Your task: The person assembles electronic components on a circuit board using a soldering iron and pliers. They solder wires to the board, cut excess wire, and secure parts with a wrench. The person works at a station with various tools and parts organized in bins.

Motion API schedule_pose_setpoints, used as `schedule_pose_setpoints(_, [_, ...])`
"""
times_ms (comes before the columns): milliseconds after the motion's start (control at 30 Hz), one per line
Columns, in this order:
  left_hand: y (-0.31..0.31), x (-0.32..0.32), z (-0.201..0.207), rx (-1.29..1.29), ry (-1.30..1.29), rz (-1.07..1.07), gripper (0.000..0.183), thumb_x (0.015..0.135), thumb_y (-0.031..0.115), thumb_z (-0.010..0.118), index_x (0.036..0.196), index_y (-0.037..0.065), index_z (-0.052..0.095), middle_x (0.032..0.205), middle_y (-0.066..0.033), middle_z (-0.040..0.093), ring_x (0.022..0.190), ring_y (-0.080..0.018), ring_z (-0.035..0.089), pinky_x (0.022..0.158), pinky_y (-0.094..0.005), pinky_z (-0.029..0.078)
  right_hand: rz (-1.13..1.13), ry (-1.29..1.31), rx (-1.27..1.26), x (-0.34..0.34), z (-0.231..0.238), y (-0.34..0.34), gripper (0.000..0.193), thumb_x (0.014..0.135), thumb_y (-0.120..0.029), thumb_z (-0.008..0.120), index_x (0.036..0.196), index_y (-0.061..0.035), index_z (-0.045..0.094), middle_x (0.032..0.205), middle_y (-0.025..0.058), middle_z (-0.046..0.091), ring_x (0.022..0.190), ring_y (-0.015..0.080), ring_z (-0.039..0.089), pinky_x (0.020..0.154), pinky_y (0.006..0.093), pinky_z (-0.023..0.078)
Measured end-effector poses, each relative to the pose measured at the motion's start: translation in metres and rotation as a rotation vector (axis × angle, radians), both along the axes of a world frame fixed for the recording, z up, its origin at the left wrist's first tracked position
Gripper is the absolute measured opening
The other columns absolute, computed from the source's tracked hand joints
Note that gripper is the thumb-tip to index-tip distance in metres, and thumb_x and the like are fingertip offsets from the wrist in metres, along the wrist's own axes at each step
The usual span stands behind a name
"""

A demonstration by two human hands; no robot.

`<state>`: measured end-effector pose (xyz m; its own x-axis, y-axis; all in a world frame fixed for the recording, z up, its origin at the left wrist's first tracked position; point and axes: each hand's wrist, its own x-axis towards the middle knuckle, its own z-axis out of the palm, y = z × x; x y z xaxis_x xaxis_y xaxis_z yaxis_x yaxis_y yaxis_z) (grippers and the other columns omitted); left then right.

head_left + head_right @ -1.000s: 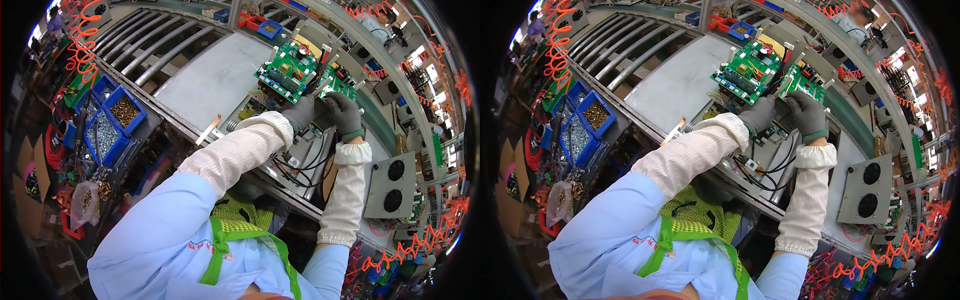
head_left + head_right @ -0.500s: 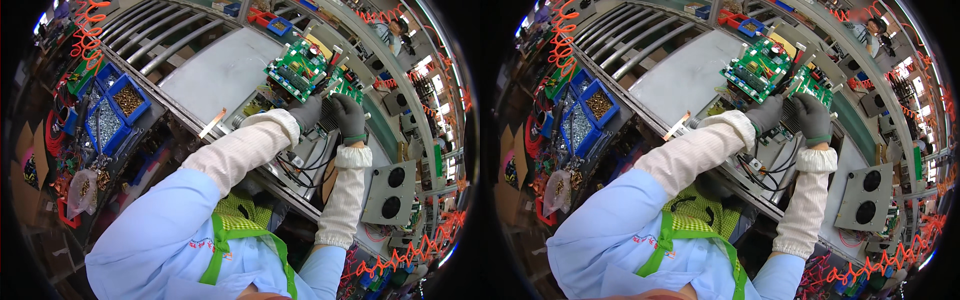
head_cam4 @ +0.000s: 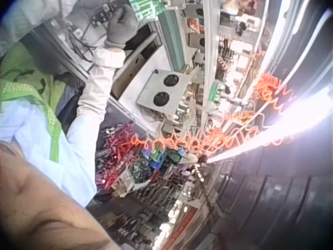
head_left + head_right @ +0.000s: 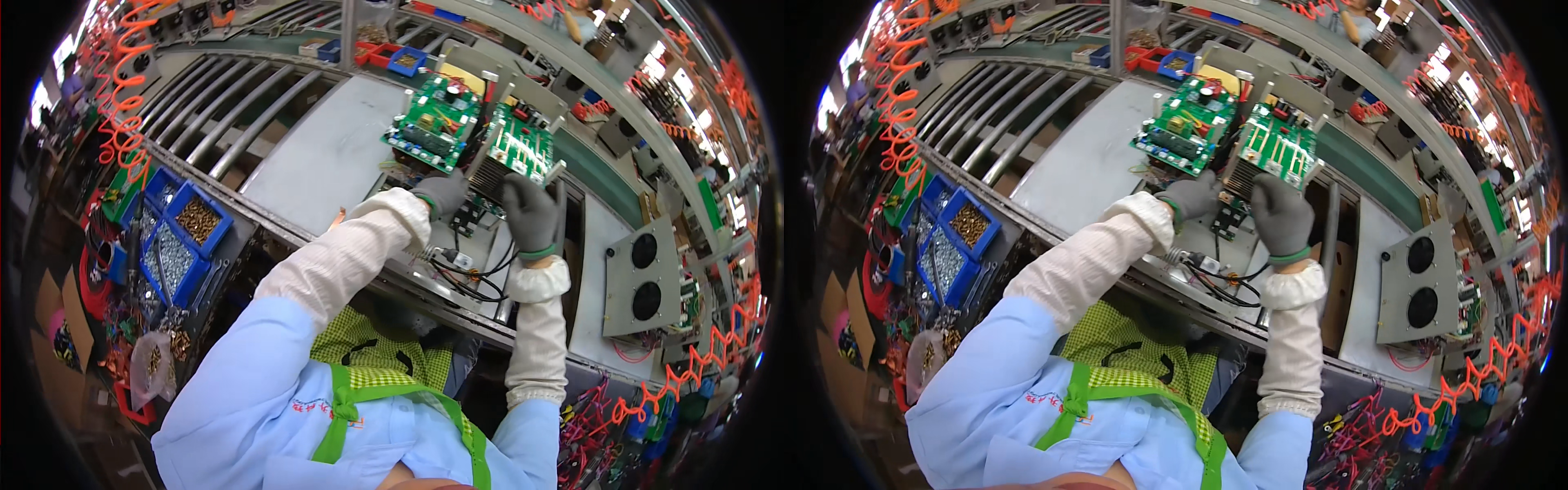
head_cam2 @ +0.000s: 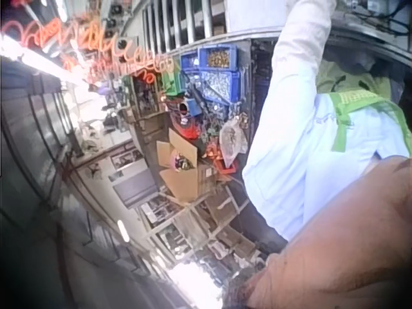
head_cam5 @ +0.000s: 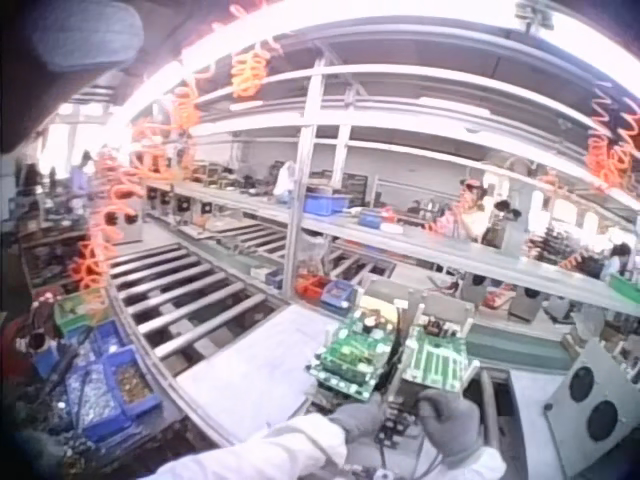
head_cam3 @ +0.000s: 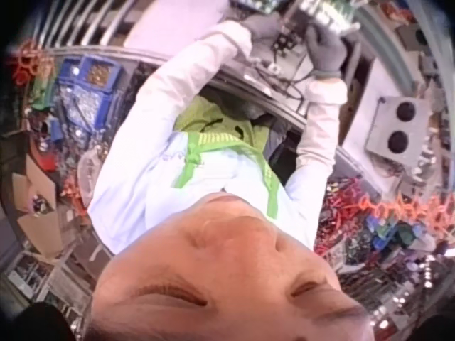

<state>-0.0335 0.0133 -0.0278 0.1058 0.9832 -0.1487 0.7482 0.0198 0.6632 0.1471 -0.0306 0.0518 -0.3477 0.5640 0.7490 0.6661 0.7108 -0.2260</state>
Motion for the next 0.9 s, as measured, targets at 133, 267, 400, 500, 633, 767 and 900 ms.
schedule_pose_setpoints(133, [0.014, 0.007, 0.001, -0.058, 0.058, 0.104, 0.039, 0.093, 0.037, 0.048, 0.117, 0.007, 0.052, 0.110, -0.0292, 0.059, 0.107, -0.0461, 0.056, 0.093, -0.0493, 0.044, -0.256, -0.179, -0.290, 0.005, -0.070, 0.007, 0.022, 0.082, -0.031, 0.064, 0.097, -0.0148, 0.064, 0.080, 0.0097, 0.068, 0.074, 0.0321, 0.066, 0.064, 0.0440, 0.052])
schedule_pose_setpoints(267, [0.026, 0.010, -0.009, 0.105, 0.084, 0.052, 0.034, 0.090, 0.034, 0.054, 0.100, 0.004, 0.065, 0.094, -0.0262, 0.064, 0.095, -0.0446, 0.061, 0.085, -0.0483, 0.049, -0.261, -0.227, -0.268, -0.014, -0.097, 0.015, 0.026, 0.081, -0.036, 0.063, 0.090, -0.0123, 0.062, 0.077, 0.0121, 0.066, 0.072, 0.0324, 0.065, 0.062, 0.0459, 0.050])
schedule_pose_setpoints(400, [-0.002, 0.019, 0.004, 0.131, 0.117, -0.035, 0.037, 0.092, 0.035, 0.052, 0.093, 0.000, 0.066, 0.088, -0.0241, 0.066, 0.087, -0.0431, 0.064, 0.080, -0.0489, 0.050, -0.283, -0.243, -0.332, -0.005, -0.101, 0.015, 0.027, 0.081, -0.037, 0.064, 0.092, -0.0121, 0.063, 0.077, 0.0124, 0.066, 0.073, 0.0331, 0.065, 0.062, 0.0445, 0.050])
schedule_pose_setpoints(500, [-0.032, 0.010, 0.011, 0.447, 0.049, -0.186, 0.038, 0.095, 0.036, 0.047, 0.090, 0.002, 0.064, 0.078, -0.0172, 0.066, 0.070, -0.0357, 0.064, 0.065, -0.0436, 0.051, -0.232, 0.027, -0.405, -0.008, -0.073, -0.008, 0.027, 0.082, -0.033, 0.063, 0.101, -0.0133, 0.064, 0.084, 0.0132, 0.068, 0.077, 0.0324, 0.066, 0.066, 0.0424, 0.052])
schedule_pose_setpoints(633, [-0.058, 0.001, 0.041, -0.434, -1.271, 0.014, 0.032, 0.097, 0.035, 0.047, 0.092, 0.006, 0.059, 0.059, 0.0062, 0.046, 0.047, -0.0069, 0.042, 0.044, -0.0204, 0.035, -0.084, 0.273, -0.377, 0.003, -0.043, -0.022, 0.026, 0.082, -0.024, 0.066, 0.105, -0.0122, 0.065, 0.085, 0.0131, 0.069, 0.074, 0.0278, 0.068, 0.065, 0.0376, 0.053])
schedule_pose_setpoints(767, [-0.067, 0.020, 0.039, -0.298, -1.721, 0.017, 0.034, 0.096, 0.034, 0.048, 0.106, 0.002, 0.050, 0.098, -0.0117, 0.055, 0.089, -0.0225, 0.056, 0.074, -0.0296, 0.048, -0.064, 0.276, -0.447, 0.004, -0.009, -0.046, 0.023, 0.082, -0.011, 0.066, 0.105, -0.0085, 0.066, 0.074, 0.0076, 0.066, 0.060, 0.0108, 0.062, 0.057, 0.0257, 0.049])
schedule_pose_setpoints(900, [-0.087, 0.023, 0.068, -0.394, -2.023, 0.077, 0.042, 0.102, 0.041, 0.031, 0.120, 0.008, 0.048, 0.113, -0.0183, 0.056, 0.112, -0.0349, 0.051, 0.092, -0.0480, 0.043, 0.055, 0.307, -0.502, -0.005, 0.006, -0.060, 0.024, 0.081, -0.010, 0.066, 0.105, -0.0102, 0.067, 0.077, 0.0081, 0.066, 0.061, 0.0120, 0.061, 0.058, 0.0262, 0.049])
